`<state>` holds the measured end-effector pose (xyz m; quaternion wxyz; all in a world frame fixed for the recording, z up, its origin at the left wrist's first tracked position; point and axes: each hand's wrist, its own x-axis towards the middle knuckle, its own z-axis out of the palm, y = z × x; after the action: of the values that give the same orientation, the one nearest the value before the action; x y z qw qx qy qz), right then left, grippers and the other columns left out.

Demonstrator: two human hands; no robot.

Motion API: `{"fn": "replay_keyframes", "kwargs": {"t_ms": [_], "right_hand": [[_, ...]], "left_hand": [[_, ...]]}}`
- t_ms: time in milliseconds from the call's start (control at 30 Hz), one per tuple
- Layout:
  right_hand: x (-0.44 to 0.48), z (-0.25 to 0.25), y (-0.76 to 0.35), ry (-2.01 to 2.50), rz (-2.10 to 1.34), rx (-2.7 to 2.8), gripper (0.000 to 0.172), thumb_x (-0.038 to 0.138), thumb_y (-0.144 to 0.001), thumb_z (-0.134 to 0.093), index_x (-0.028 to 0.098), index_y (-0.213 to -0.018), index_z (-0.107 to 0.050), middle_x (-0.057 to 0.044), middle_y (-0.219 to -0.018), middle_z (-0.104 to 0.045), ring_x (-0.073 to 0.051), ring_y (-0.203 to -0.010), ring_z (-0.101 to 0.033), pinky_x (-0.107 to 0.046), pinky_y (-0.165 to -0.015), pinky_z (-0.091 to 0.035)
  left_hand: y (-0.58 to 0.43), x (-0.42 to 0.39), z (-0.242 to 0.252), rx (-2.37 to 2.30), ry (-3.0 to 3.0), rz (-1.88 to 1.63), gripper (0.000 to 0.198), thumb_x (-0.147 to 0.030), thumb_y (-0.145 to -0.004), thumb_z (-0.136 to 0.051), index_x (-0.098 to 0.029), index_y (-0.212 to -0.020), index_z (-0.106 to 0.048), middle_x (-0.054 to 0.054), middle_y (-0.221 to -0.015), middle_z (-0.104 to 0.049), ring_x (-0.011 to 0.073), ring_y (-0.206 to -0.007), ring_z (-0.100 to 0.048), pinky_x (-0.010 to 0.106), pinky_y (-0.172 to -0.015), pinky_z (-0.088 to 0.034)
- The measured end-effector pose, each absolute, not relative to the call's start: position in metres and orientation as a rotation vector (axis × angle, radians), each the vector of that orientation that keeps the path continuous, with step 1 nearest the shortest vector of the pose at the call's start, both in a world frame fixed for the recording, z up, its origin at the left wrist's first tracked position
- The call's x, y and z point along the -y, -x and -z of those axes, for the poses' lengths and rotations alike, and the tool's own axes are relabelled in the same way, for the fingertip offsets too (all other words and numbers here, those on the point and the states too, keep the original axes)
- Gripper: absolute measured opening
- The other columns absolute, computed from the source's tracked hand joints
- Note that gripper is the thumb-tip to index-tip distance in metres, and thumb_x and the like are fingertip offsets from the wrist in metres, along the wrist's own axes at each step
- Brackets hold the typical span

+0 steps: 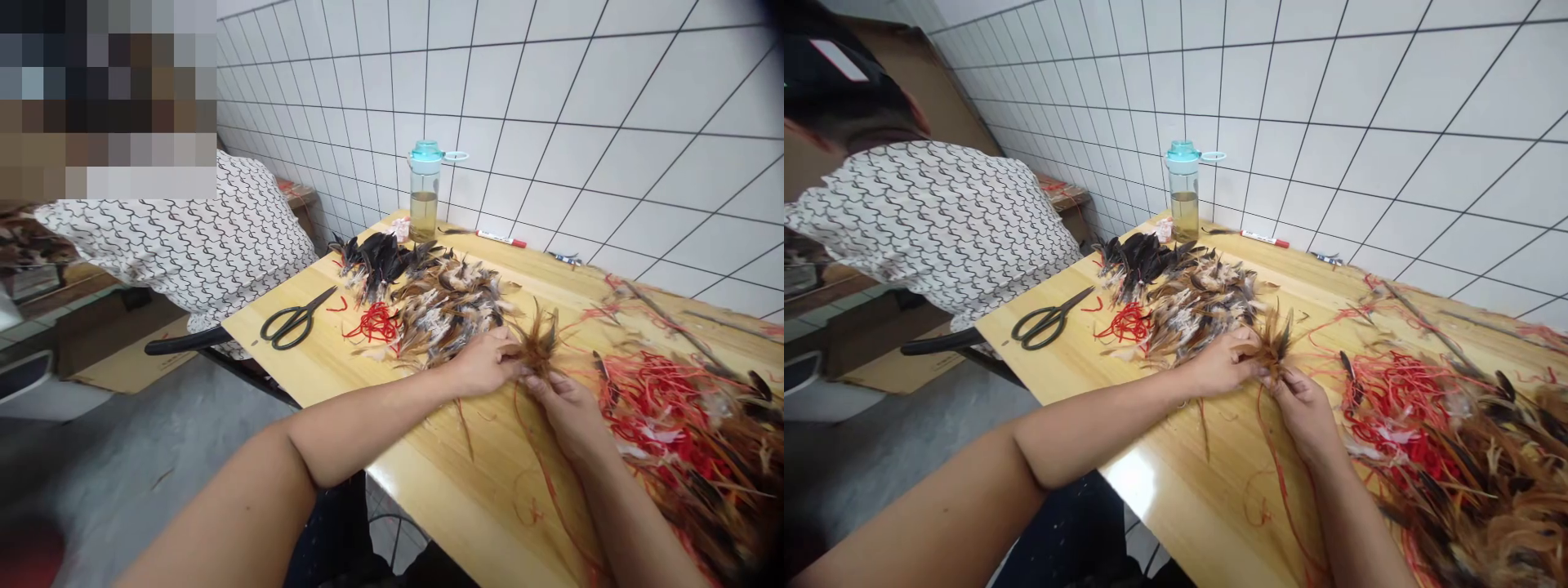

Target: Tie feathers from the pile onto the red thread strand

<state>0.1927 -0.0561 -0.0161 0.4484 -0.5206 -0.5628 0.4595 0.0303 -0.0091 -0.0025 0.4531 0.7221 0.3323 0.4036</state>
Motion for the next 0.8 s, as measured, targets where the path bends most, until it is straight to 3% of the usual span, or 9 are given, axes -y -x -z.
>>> {"fn": "replay_keyframes", "kwargs": {"t_ms": [167, 400, 600, 800], "right_hand": [[0.055, 0.024, -0.197, 1.291, -1.108, 1.435, 0.022, 0.043, -0.075, -0.066, 0.024, -0.085, -0.071, -0.004, -0.077, -0.072, -0.026, -0.087, -0.066, -0.036, -0.076, -0.052], [0.052, 0.026, -0.197, 1.335, -0.914, 1.549, 0.018, 0.040, -0.079, -0.062, 0.024, -0.073, -0.068, -0.002, -0.075, -0.066, -0.021, -0.078, -0.061, -0.032, -0.075, -0.049], [0.048, 0.037, -0.200, 1.274, -0.852, 1.588, 0.017, 0.037, -0.082, -0.058, 0.024, -0.076, -0.066, -0.002, -0.080, -0.064, -0.020, -0.079, -0.057, -0.032, -0.079, -0.047], [0.051, 0.024, -0.195, 1.273, -0.769, 1.605, 0.022, 0.036, -0.083, -0.052, 0.024, -0.066, -0.059, -0.003, -0.072, -0.061, -0.020, -0.076, -0.056, -0.032, -0.076, -0.046]], "left_hand": [[-0.033, 0.013, -0.002, -0.784, -1.473, -0.988, 0.019, -0.015, -0.070, -0.072, -0.014, -0.071, -0.054, 0.000, -0.075, -0.056, 0.0111, -0.074, -0.052, 0.023, -0.073, -0.043], [-0.038, 0.016, -0.005, -0.680, -1.204, -0.950, 0.018, -0.007, -0.064, -0.069, -0.014, -0.074, -0.057, -0.001, -0.072, -0.061, 0.0109, -0.072, -0.056, 0.024, -0.075, -0.045], [-0.033, 0.017, -0.007, -0.740, -1.500, -0.968, 0.008, -0.017, -0.072, -0.069, -0.013, -0.071, -0.063, 0.001, -0.075, -0.060, 0.0123, -0.076, -0.055, 0.024, -0.074, -0.042], [-0.033, 0.017, -0.006, -0.771, -1.729, -0.936, 0.019, -0.024, -0.084, -0.061, -0.012, -0.068, -0.063, 0.001, -0.071, -0.060, 0.0124, -0.074, -0.052, 0.024, -0.072, -0.039]]}}
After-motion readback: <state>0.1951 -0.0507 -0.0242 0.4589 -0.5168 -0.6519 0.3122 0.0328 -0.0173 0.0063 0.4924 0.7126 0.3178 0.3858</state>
